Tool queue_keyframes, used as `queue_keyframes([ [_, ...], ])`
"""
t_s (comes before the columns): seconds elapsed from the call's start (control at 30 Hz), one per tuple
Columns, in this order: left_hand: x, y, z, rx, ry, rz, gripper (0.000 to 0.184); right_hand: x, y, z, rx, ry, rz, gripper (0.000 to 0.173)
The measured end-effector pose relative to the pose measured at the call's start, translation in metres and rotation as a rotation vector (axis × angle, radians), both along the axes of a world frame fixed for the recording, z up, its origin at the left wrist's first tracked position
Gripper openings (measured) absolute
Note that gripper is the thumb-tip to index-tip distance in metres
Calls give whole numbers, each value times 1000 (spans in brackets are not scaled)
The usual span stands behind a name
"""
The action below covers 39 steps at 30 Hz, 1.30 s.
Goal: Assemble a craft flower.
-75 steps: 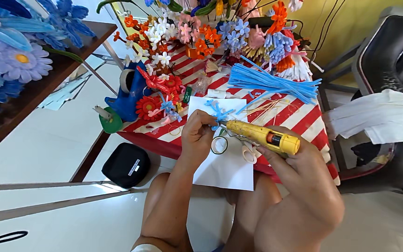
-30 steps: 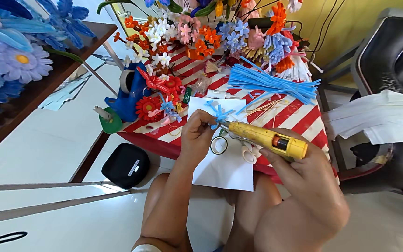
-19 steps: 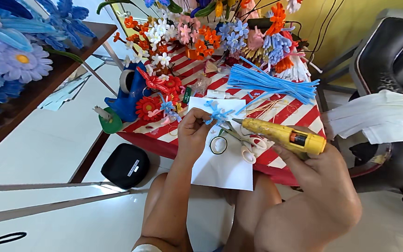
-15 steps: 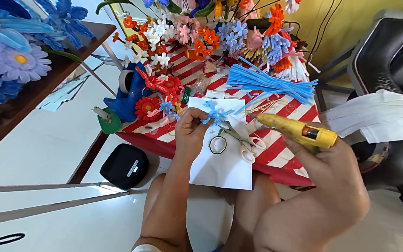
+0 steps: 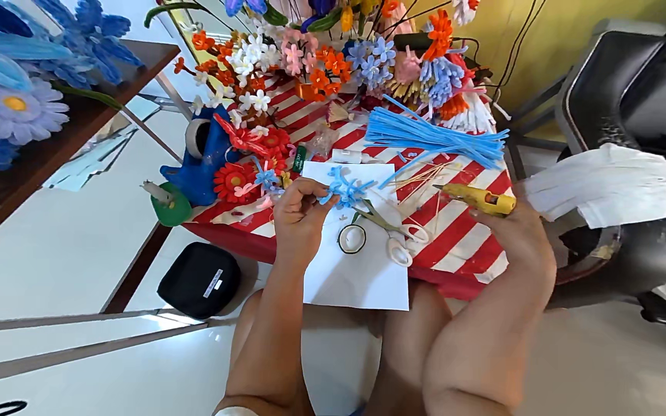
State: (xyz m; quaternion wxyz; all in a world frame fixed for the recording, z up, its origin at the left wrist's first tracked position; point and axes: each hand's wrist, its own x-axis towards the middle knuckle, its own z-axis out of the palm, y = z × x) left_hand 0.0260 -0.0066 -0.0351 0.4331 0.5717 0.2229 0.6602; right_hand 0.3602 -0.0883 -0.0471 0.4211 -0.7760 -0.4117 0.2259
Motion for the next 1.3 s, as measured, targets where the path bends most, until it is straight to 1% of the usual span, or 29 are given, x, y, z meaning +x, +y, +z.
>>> queue_keyframes([
  [0.13, 5, -1, -1, -8, -5, -12, 28, 5, 5, -7, -58, 14, -7, 40],
  [0.2, 6, -2, -1, -11, -5, -13, 28, 5, 4, -5, -24, 40, -5, 48],
  [0.27, 7, -2, -1, -11, 0, -18, 27, 8, 3, -7, 56, 64, 1, 60],
  [0.37, 7, -3, 0, -10, -3, -46, 27, 8, 3, -7, 148, 90, -43, 64],
  [0.43, 8, -4, 1, -16, -15, -78, 28, 7, 4, -7, 147, 108, -44, 67],
  [0.53, 9, -5, 1, -32, -33, -119, 28, 7, 5, -10, 147, 118, -41, 66],
  [0.6, 9, -5, 1, -37, -54, -144, 28, 5, 5, -8, 163, 92, -71, 70],
  [0.63, 9, -5, 1, -38, -56, -154, 28, 3, 3, -5, 191, 64, -91, 74],
  [0.7, 10, -7, 2, -32, -50, -165, 28, -7, -2, 9, 313, -66, -118, 80],
  [0.73, 10, -8, 3, -30, -41, -172, 28, -16, -4, 19, 391, -151, -125, 77],
  [0.77, 12, -10, 3, -27, -31, -182, 28, -29, -6, 29, 474, -223, -113, 71],
  [0.8, 13, -11, 4, -24, -26, -195, 28, -44, -7, 38, 569, -276, -68, 58],
  [0.83, 15, -13, 4, -20, -31, -213, 27, -60, -7, 44, 667, -285, 24, 44],
  [0.87, 17, -14, 4, -15, -37, -234, 26, -79, -7, 49, 740, -238, 154, 32],
  [0.9, 18, -15, 5, -11, -45, -250, 24, -99, -5, 52, 767, -166, 287, 23],
  [0.97, 20, -17, 5, -4, -56, -279, 23, -132, 2, 51, 776, -50, 483, 21],
  [1.0, 20, -18, 5, -1, -54, -288, 23, -144, 5, 49, 768, -42, 522, 22],
  [1.13, 19, -19, 7, -11, -72, -308, 23, -160, 10, 49, 683, -101, 549, 25],
  [1.3, 17, -19, 6, -35, -83, -336, 24, -166, 12, 49, 689, -100, 561, 21],
])
